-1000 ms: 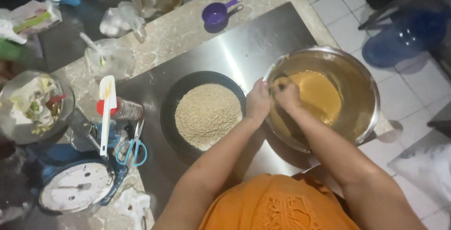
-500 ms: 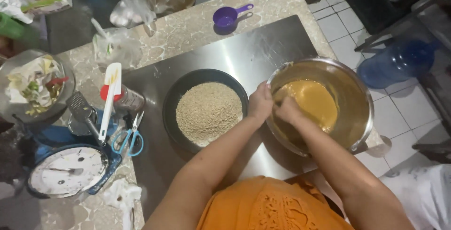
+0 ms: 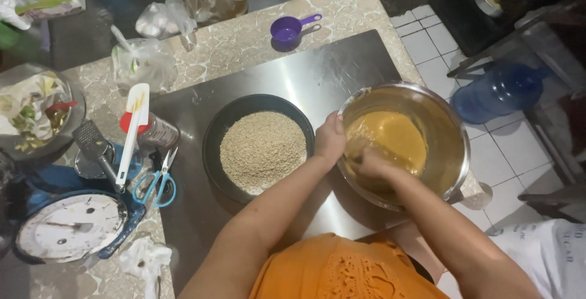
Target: Kneading and mixing a thick yellow dough in a metal bowl by hand on a kitchen counter.
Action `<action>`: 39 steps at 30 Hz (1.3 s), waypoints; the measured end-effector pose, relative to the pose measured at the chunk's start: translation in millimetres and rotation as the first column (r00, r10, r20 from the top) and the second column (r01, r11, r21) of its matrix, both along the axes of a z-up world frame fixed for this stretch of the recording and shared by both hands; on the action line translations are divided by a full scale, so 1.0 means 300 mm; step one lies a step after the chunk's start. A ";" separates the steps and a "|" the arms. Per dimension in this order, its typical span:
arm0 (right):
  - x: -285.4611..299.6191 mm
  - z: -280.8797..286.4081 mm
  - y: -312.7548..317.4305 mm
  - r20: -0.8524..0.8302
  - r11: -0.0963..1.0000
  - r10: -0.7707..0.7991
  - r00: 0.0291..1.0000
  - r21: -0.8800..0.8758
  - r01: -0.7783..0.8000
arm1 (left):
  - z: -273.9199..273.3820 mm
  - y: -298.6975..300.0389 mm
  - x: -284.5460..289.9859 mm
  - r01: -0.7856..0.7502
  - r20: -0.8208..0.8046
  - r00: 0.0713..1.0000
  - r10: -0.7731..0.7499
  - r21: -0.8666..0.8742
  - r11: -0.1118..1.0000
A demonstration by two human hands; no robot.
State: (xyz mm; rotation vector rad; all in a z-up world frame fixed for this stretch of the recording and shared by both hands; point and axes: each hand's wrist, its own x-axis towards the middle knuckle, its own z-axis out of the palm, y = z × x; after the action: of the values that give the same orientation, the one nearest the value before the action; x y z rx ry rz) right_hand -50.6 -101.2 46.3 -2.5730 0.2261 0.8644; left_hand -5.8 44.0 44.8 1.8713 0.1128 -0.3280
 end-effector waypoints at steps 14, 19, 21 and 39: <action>-0.062 0.299 0.056 -0.278 0.990 0.040 0.960 -0.116 -0.075 | -0.059 -0.017 0.003 -0.050 0.061 0.997 0.047 0.047 0.998; -0.050 -0.082 -0.082 -0.140 0.992 0.127 0.982 0.043 -0.122 | -0.056 -0.018 -0.001 -0.071 0.020 0.997 0.070 0.023 0.997; -0.030 -0.126 -0.035 -0.039 0.995 0.033 0.999 0.097 -0.029 | -0.062 -0.023 0.003 -0.073 0.046 0.996 0.071 0.038 0.997; -0.063 0.135 0.075 -0.051 0.978 0.046 0.998 -0.202 -0.055 | -0.034 -0.009 0.003 -0.026 -0.010 1.000 0.026 0.023 0.999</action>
State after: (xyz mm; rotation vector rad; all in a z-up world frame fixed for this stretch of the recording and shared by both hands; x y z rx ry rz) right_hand -69.4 -78.6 86.7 -2.7605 0.2768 0.9658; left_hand -5.1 41.3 34.8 1.8897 0.1490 -0.3198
